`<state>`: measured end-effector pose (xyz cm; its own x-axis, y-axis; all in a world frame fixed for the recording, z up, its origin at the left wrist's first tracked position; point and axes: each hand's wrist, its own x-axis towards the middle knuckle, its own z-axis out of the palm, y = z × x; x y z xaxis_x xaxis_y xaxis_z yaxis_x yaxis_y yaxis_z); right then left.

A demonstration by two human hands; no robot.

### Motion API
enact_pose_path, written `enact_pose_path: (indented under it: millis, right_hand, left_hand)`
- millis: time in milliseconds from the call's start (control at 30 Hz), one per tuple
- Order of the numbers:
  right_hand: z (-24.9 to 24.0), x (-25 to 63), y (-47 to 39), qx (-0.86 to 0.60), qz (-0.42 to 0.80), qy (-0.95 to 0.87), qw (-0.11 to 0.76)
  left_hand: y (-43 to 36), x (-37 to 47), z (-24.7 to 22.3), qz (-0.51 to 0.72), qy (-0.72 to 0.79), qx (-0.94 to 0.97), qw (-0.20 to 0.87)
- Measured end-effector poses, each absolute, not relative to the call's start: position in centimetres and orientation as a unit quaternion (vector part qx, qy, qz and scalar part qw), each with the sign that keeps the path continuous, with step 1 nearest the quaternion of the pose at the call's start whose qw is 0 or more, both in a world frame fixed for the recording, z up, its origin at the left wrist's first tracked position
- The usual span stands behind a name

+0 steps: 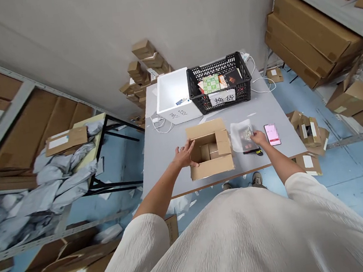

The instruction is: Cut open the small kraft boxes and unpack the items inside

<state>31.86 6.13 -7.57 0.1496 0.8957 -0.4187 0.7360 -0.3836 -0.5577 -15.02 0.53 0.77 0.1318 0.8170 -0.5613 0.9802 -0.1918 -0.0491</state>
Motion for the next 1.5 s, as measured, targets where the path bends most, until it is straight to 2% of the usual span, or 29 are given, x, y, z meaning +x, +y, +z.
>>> enact_pose_path:
  millis: [233,333,433,533,667,800,900,1233,1500]
  right_hand:
    - [-8.4,32.6,5.4,-0.774,0.3,-0.556,0.047]
    - [-7.4,31.4,4.8,-0.742,0.275,-0.602,0.102]
    - [-6.0,28.8,4.0,-0.644,0.36,-0.65,0.18]
    - [-4.4,25.9,2.8,-0.549,0.437,-0.681,0.211]
    - [-2.8,23.3,1.2,-0.489,0.452,-0.733,0.142]
    - [-2.1,22.1,0.3,-0.492,0.441,-0.749,0.055]
    - [-1.9,21.5,-0.1,-0.506,0.434,-0.745,0.028]
    - [-1.6,18.5,-1.9,-0.545,0.42,-0.72,0.092]
    - [-1.3,13.4,0.5,-0.528,0.389,-0.746,0.12]
  left_hand:
    - [-0.2,-14.9,0.9,-0.227,0.618,0.736,0.157]
    - [-0.5,-14.9,0.9,-0.219,0.622,0.733,0.164]
    - [-1.0,-15.2,0.8,-0.2,0.629,0.73,0.179]
    - [-2.0,-15.5,0.9,-0.169,0.635,0.728,0.195]
    - [-4.2,-15.2,1.3,-0.097,0.63,0.746,0.191]
    - [-6.4,-14.1,1.6,-0.035,0.586,0.779,0.221]
    - [-7.6,-12.9,1.3,-0.024,0.533,0.809,0.246]
    - [-9.0,-13.3,1.3,-0.028,0.478,0.866,0.142]
    - [-8.0,-17.9,1.9,0.004,0.515,0.848,0.126]
